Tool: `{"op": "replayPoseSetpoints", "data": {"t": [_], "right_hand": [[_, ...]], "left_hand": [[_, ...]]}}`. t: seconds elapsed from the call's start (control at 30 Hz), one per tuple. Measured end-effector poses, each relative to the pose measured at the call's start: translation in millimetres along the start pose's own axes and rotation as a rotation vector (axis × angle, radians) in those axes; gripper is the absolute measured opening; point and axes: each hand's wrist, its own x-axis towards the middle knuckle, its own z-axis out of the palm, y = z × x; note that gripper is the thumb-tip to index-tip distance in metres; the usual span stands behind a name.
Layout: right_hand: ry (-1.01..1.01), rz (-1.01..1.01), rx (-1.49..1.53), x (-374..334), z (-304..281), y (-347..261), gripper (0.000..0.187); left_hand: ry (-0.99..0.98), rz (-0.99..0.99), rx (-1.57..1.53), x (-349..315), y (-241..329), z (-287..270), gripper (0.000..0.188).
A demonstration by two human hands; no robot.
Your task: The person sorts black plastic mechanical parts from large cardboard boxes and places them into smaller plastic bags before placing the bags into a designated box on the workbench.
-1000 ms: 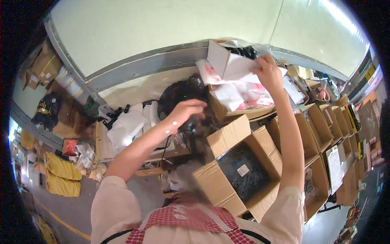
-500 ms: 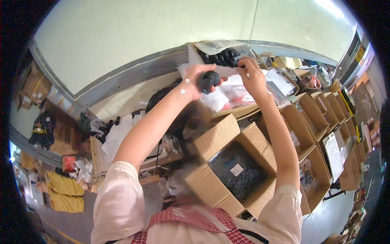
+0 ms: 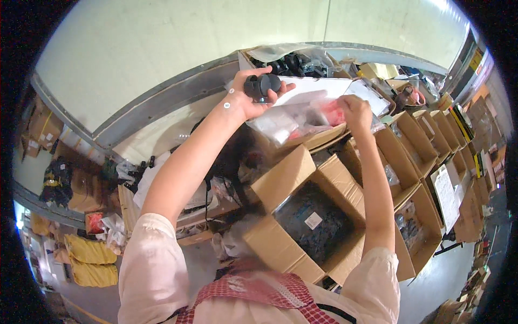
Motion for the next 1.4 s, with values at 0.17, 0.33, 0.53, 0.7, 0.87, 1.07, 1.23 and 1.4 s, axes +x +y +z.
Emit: {"op": "replayPoseSetpoints", "data": {"t": [0.17, 0.33, 0.53, 0.7, 0.87, 1.07, 1.23, 1.4], "right_hand": [[0.055, 0.218, 0.090, 5.0, -6.6, 8.6, 0.020], [-0.024, 0.176, 0.110, -3.5, -4.6, 2.4, 0.024], [-0.227, 0.223, 0.271, -39.2, 25.7, -51.0, 0.032], [-0.333, 0.505, 0.227, -7.5, 34.2, 4.7, 0.044], [-0.365, 0.410, -0.140, 7.0, 76.5, -10.2, 0.038], [-0.298, 0.687, 0.959, 15.7, 80.7, -35.0, 0.028], [-0.066, 0.932, 1.356, 16.7, 65.3, -39.6, 0.024], [0.007, 0.541, 1.248, 38.4, 37.3, -52.7, 0.033]], "left_hand": [[0.008, -0.020, 0.022, -1.6, 1.7, -5.2, 0.073], [0.022, -0.009, 0.085, -1.9, -0.2, -9.7, 0.071], [0.020, -0.030, 0.028, -9.2, 6.1, -15.7, 0.070], [0.023, -0.038, -0.082, 3.4, 0.0, 4.0, 0.071], [-0.024, -0.045, -0.068, 11.0, 7.8, 4.4, 0.073], [-0.024, 0.030, 0.124, 8.5, 1.2, 26.1, 0.065], [0.052, 0.111, 0.629, -18.9, 6.2, 31.7, 0.046], [0.391, 0.042, 0.940, -48.5, 26.2, 40.9, 0.051]]}}
